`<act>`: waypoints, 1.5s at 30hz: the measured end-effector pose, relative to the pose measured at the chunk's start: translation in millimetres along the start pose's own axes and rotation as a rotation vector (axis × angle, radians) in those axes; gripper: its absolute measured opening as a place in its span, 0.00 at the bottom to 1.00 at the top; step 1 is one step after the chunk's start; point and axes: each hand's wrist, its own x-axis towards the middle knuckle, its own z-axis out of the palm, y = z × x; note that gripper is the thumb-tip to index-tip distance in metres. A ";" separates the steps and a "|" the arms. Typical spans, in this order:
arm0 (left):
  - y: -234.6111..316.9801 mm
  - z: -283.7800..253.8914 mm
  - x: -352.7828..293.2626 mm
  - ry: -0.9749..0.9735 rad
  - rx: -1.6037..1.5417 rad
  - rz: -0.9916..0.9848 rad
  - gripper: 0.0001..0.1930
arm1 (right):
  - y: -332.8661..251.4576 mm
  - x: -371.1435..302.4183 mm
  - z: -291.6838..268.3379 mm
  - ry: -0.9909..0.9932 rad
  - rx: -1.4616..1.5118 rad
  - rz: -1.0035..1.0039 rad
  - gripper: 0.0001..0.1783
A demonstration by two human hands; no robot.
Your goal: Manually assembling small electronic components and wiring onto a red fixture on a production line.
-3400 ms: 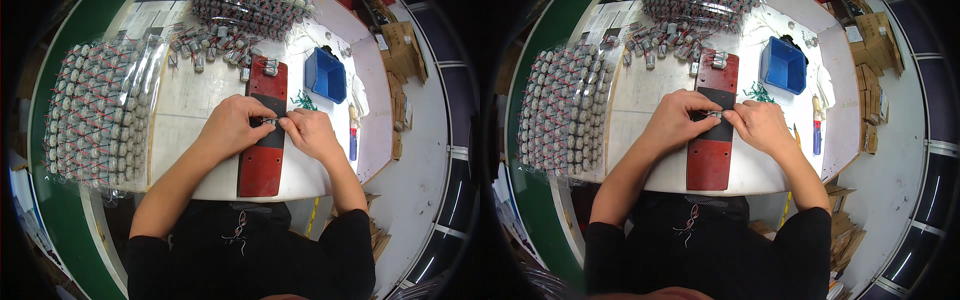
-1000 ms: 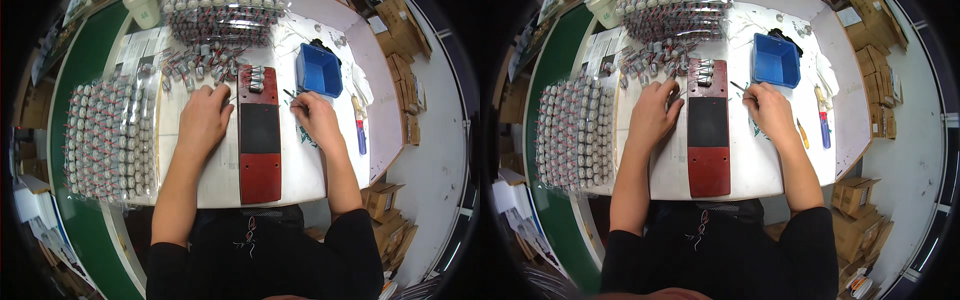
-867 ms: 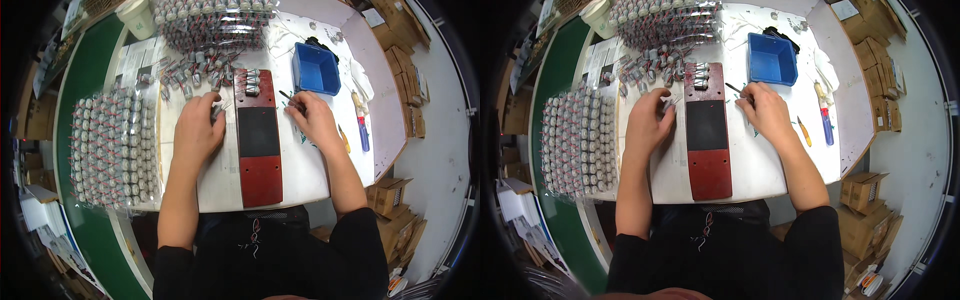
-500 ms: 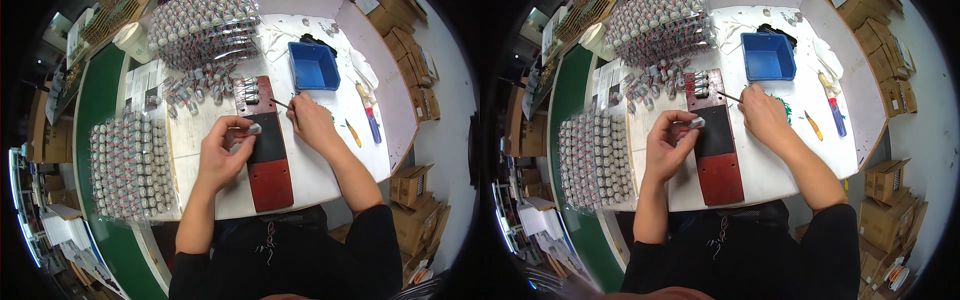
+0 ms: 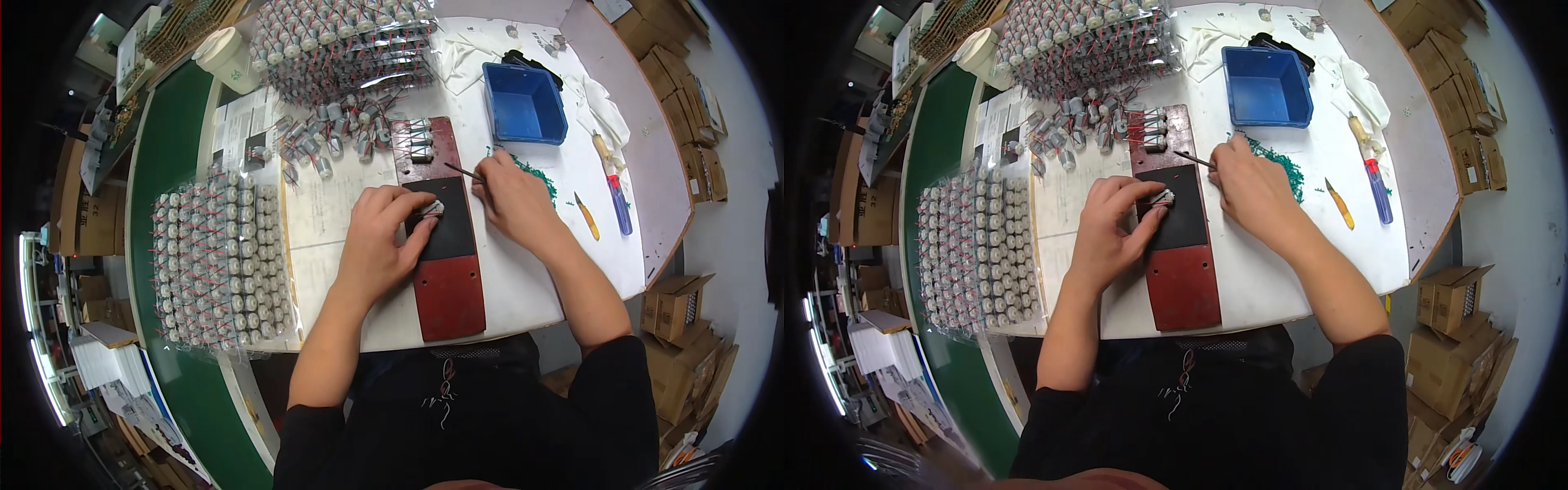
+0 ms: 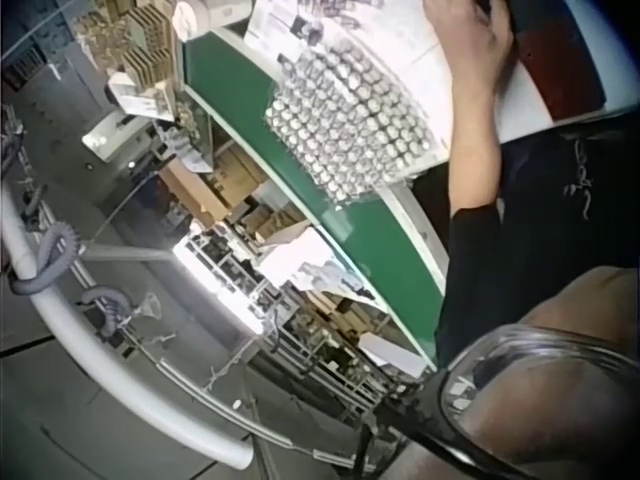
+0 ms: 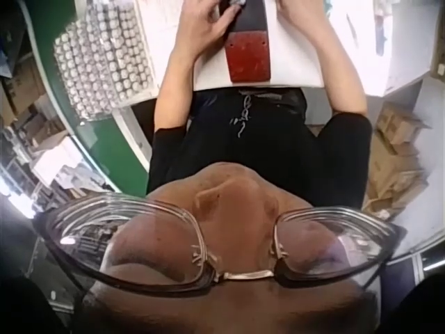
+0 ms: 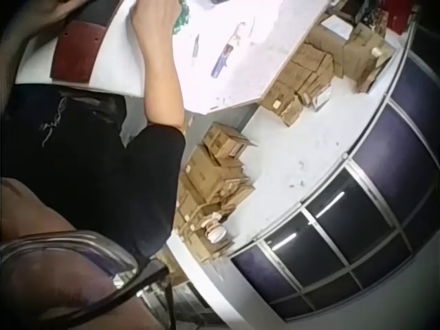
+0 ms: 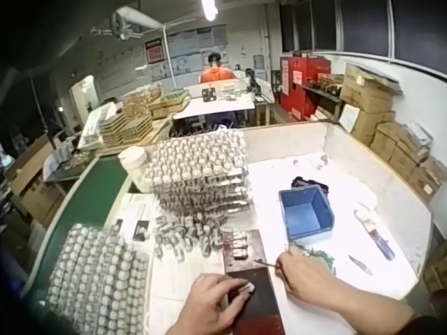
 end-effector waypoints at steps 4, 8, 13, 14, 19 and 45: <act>1.7 0.6 -2.8 0.004 0.060 0.009 0.15 | 1.0 -1.8 -7.4 0.168 0.070 -0.013 0.11; 9.6 -2.3 0.4 0.045 0.068 0.041 0.15 | -10.4 -1.9 -22.5 0.131 0.643 0.044 0.08; 15.7 -5.7 -0.1 0.088 -0.168 0.049 0.13 | -33.2 -16.3 -14.1 0.020 1.121 -0.089 0.06; 16.8 -5.1 -0.7 0.080 -0.265 0.042 0.12 | -34.8 -18.8 -15.6 0.009 1.173 -0.127 0.06; 17.3 -3.4 -3.8 0.068 -0.451 -0.003 0.09 | -36.5 -21.0 -8.5 -0.065 1.296 -0.168 0.08; 4.9 6.9 0.7 0.086 -0.200 -0.303 0.07 | -16.6 4.8 -11.0 -0.248 1.014 0.076 0.06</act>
